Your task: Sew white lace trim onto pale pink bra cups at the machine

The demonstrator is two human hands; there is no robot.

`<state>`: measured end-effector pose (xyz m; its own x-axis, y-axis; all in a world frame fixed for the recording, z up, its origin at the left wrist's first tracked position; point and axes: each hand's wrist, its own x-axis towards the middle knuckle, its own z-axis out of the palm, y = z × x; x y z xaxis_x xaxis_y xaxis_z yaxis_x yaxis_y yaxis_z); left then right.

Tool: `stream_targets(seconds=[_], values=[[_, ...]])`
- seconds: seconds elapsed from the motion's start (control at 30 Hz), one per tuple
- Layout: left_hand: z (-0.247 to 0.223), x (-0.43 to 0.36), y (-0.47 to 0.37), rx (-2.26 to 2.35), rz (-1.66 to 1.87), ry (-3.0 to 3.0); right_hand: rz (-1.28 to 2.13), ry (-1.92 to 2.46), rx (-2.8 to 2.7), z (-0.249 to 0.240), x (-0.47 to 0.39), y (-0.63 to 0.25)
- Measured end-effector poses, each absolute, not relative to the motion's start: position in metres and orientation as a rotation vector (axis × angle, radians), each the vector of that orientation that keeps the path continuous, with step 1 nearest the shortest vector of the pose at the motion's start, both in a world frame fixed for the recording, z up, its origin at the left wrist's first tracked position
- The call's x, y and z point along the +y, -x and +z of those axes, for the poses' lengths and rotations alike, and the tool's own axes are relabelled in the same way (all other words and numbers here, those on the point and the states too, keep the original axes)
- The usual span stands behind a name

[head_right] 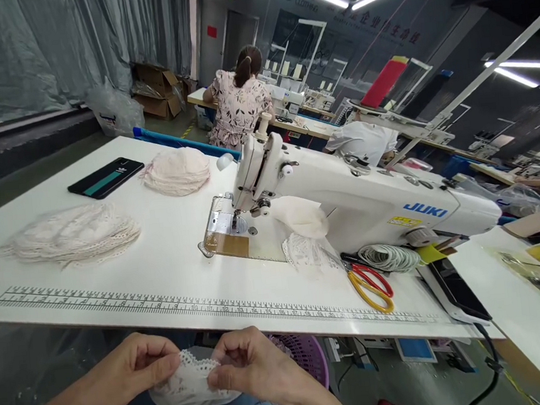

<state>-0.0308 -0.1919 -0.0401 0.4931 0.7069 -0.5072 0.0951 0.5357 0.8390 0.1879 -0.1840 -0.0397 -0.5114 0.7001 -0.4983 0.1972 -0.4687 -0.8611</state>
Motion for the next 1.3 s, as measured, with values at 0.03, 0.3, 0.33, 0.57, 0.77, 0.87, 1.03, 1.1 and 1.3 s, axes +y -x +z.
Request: stream_targets(seconds=[0.03,0.3,0.33,0.57,0.77,0.87,1.03,1.1,1.3], values=[[-0.041,-0.192,0.032,1.011,0.452,-0.968,2.057,1.303,-1.368,-0.039,-0.184,-0.188],[-0.045,-0.186,0.045,1.021,0.47,-1.037,2.206,1.131,-1.377,-0.034,-0.175,-0.194],[-0.043,-0.185,0.045,1.017,0.477,-1.038,2.222,1.103,-1.376,-0.034,-0.174,-0.195],[-0.029,-0.181,0.043,0.969,0.392,-0.96,2.302,0.99,-1.326,-0.03,-0.169,-0.202],[-0.036,-0.181,0.032,0.98,0.404,-0.995,2.166,1.008,-1.443,-0.026,-0.18,-0.198],[-0.035,-0.181,0.026,0.977,0.394,-1.057,2.07,1.067,-1.513,-0.029,-0.186,-0.194],[-0.028,-0.182,0.02,0.985,0.396,-1.153,1.964,1.158,-1.573,-0.032,-0.188,-0.191],[-0.028,-0.182,0.018,0.989,0.39,-1.18,1.957,1.163,-1.561,-0.03,-0.188,-0.188],[-0.032,-0.179,0.018,0.975,0.41,-1.219,1.883,1.193,-1.491,-0.019,-0.183,-0.174]])
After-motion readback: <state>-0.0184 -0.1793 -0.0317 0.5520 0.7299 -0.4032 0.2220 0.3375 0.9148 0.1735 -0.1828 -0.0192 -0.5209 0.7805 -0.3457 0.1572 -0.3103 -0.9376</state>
